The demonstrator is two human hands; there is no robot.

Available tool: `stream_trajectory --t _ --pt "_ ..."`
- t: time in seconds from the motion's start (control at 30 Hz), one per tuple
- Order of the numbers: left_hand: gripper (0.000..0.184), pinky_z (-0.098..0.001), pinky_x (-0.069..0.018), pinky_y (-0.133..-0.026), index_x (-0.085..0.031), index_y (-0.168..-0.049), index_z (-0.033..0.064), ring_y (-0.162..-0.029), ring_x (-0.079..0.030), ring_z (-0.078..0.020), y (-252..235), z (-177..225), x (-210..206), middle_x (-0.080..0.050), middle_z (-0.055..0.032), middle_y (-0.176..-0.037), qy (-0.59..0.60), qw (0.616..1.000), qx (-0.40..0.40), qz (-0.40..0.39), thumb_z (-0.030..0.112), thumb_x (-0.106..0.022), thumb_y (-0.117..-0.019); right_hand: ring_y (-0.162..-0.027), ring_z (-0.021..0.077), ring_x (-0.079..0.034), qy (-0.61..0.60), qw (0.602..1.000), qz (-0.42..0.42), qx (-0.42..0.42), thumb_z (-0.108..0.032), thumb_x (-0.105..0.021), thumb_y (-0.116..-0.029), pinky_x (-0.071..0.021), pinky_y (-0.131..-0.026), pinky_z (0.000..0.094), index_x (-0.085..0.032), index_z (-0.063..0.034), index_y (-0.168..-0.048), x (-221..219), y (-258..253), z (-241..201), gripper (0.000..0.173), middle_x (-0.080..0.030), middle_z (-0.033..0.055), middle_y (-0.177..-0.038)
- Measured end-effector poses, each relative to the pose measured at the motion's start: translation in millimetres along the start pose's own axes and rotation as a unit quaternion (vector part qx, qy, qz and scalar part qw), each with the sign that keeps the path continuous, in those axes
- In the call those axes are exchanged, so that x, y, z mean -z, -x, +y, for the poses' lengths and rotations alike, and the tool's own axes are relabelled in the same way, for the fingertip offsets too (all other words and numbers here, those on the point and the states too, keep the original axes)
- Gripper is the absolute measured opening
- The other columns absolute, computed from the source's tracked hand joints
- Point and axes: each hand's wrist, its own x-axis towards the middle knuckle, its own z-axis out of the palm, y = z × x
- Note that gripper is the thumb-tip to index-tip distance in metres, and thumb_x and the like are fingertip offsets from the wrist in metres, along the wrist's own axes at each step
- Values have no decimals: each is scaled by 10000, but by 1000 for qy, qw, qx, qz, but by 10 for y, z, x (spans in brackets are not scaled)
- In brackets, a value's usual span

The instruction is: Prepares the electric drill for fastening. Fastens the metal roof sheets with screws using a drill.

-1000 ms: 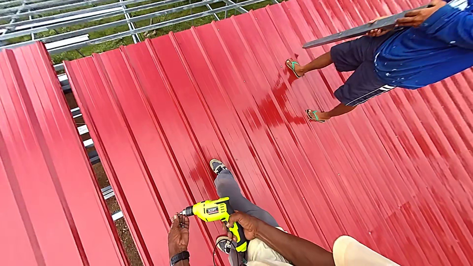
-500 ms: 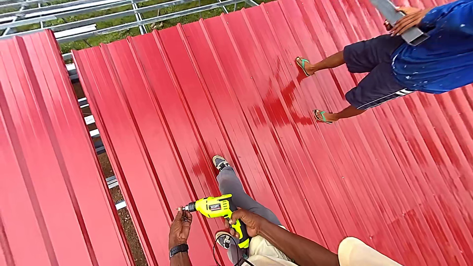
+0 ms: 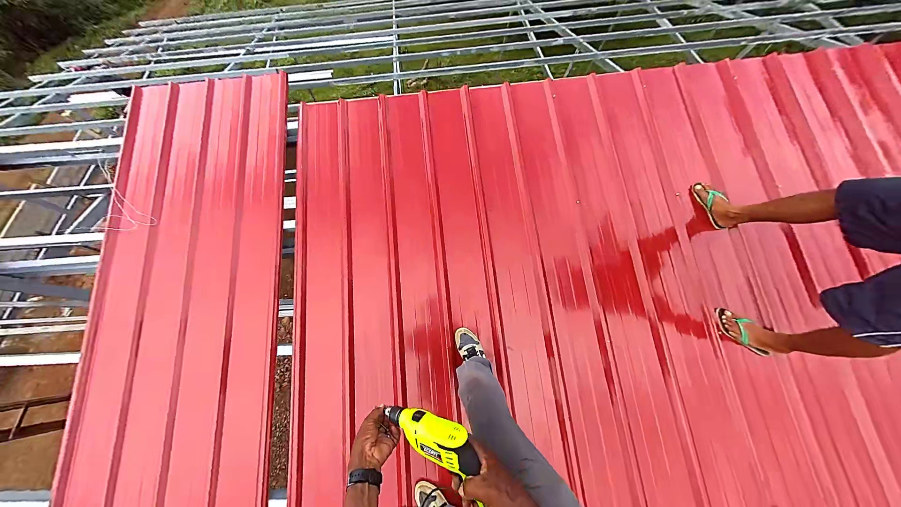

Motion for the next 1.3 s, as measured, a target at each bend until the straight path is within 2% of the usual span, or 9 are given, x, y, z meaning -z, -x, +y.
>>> stream_trajectory --t 0.13,0.27,0.33,0.43,0.5,0.57,0.7,1.03,1.3 --pt "198 -409 -567 -640 -557 -879 83 -680 -634 -234 90 -16 69 -634 -113 -783 35 999 -20 14 244 -501 -981 -801 240 -732 145 989 28 6 -143 -797 -799 -630 -734 472 -432 -178 -1502 -163 -6 -53 793 -743 103 -1031" --pt "163 -418 -538 -584 -509 -837 116 -620 -596 -221 153 5 96 -589 -84 -708 84 994 -64 38 225 -487 -956 -1083 226 -710 290 956 13 39 -197 -814 -813 -576 -958 525 -420 -263 -1550 -290 -42 -211 838 -717 96 -1222" --pt "165 -414 -530 -571 -510 -840 116 -603 -582 -216 158 48 146 -576 -80 -695 103 989 -88 52 228 -496 -961 -1065 242 -719 340 938 -8 60 -198 -802 -808 -580 -925 559 -402 -324 -1557 -324 -125 -215 858 -728 88 -1199" --pt "245 -404 -532 -589 -515 -936 125 -629 -576 -200 186 111 246 -564 -64 -740 107 985 -120 57 346 -467 -1029 -1005 270 -731 394 912 -44 104 -214 -791 -820 -588 -871 577 -373 -350 -1570 -379 -235 -262 868 -741 93 -1144" --pt "219 -363 -536 -548 -526 -909 119 -592 -585 -175 215 108 292 -575 -56 -707 96 983 -146 52 287 -460 -1033 -979 297 -731 422 895 -64 130 -251 -782 -846 -584 -846 597 -355 -350 -1573 -412 -280 -291 849 -740 101 -1116" --pt "204 -335 -535 -542 -525 -902 116 -592 -590 -154 253 80 312 -580 -43 -703 67 982 -172 48 243 -448 -1042 -949 330 -727 452 879 -73 136 -221 -766 -842 -575 -814 622 -348 -346 -1571 -460 -274 -382 849 -738 117 -1081" --pt "225 -360 -581 -601 -550 -953 95 -671 -658 -177 255 2 411 -644 -64 -763 40 980 -194 22 247 -419 -1053 -884 359 -720 494 855 -84 131 -171 -737 -825 -566 -738 631 -340 -327 -1561 -535 -243 -513 851 -728 134 -1006" --pt "264 -368 -587 -595 -538 -930 90 -666 -675 -196 246 -167 450 -649 -77 -750 12 986 -163 -4 266 -381 -1047 -862 351 -718 517 844 -70 124 -192 -729 -835 -570 -717 619 -367 -289 -1532 -565 -104 -411 792 -717 129 -975" --pt "280 -356 -581 -576 -554 -928 78 -658 -679 -195 142 -94 355 -661 -89 -745 -19 990 -143 -11 260 -378 -1048 -893 358 -714 534 835 -72 109 -175 -729 -842 -577 -744 606 -352 -260 -1545 -607 -225 -521 802 -708 146 -1009"
